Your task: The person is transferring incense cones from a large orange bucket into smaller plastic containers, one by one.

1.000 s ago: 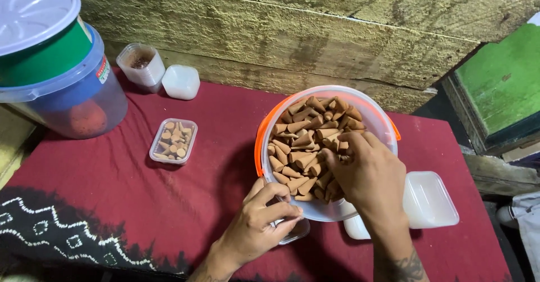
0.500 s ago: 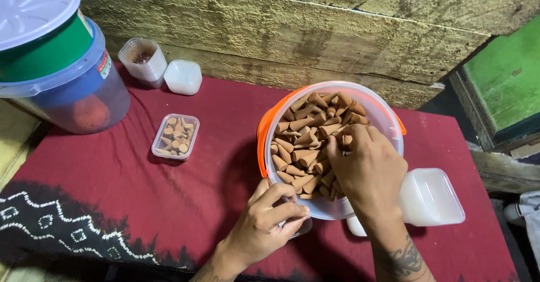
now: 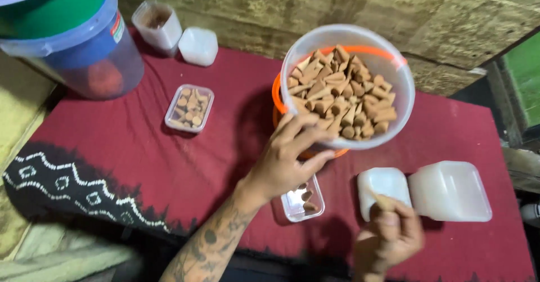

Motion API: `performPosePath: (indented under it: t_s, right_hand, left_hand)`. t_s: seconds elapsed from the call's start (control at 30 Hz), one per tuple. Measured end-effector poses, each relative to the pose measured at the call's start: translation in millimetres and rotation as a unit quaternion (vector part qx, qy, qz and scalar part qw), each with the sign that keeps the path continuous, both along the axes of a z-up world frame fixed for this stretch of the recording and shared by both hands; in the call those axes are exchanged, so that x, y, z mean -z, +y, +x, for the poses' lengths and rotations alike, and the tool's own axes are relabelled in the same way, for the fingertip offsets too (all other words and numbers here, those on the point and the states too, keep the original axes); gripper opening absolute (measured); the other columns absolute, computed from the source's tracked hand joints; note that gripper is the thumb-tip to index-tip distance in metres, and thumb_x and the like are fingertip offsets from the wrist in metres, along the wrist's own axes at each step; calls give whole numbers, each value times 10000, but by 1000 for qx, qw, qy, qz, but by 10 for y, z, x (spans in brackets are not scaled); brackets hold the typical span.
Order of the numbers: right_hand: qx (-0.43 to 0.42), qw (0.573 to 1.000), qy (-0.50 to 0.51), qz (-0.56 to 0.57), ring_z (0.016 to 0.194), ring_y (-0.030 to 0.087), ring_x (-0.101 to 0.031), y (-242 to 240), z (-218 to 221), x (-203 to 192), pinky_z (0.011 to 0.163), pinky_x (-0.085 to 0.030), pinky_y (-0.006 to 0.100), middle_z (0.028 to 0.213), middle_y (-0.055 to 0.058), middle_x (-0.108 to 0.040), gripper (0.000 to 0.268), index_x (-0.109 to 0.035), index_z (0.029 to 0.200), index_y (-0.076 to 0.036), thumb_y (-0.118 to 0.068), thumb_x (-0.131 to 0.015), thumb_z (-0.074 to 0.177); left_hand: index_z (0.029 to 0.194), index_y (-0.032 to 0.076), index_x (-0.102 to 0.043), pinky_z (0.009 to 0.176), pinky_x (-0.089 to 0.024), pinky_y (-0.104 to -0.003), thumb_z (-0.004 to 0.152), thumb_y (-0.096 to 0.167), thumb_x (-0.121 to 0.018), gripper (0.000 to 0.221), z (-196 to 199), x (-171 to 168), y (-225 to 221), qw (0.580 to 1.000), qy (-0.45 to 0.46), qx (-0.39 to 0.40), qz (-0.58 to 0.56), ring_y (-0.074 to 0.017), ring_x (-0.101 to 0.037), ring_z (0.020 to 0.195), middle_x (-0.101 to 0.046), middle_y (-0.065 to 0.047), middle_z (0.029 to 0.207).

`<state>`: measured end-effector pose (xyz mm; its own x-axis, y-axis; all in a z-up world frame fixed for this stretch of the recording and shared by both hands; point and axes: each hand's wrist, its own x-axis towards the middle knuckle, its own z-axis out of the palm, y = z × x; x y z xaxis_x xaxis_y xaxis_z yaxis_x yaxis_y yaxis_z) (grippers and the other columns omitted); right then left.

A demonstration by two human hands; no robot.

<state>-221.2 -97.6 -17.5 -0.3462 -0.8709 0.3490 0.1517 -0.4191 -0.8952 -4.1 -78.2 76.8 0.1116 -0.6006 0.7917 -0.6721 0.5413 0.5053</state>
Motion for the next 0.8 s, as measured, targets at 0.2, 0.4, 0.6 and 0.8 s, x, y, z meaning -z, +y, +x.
performPosePath:
  t_s: [0.2,0.4,0.6,0.8]
  right_hand:
    - [-155,965,195,84,920,168,-713,99,32,490,844,-569,282,1002,107,-765,216,-724,1041,-8,-198,-676,950]
    - [-214,952,140,166,697,212,-716,154,111,239,334,-593,303,991,158,-769,297,-701,1043,35,-234,-629,939]
    - [-211,946,213,122,913,163,-715,79,56,382,845,-564,280,985,91,-778,258,-754,1018,-16,-238,-629,975]
    - [-269,936,205,97,656,84,-561,130,122,137,634,-467,215,838,52,-761,330,-797,976,-17,-271,-587,1000]
  left_hand:
    - [1222,91,-652,1076,-460,-420,955,147,-754,292,23,-7,-83,999,1,-7,33,-275,-550,1097,-589,-97,1192]
    - [1534,109,-453,1195,-593,-426,982,53,-829,670,-67,229,238,998,39,29,34,-295,-609,1313,-316,-165,1658]
    - [1003,44,-726,921,-543,-392,852,65,-822,179,-247,469,585,995,48,-13,89,-273,-623,987,-739,-71,1062]
    - [1017,95,-744,896,-479,-371,879,126,-821,161,-308,707,608,992,64,-38,104,-246,-649,961,-777,1,1019]
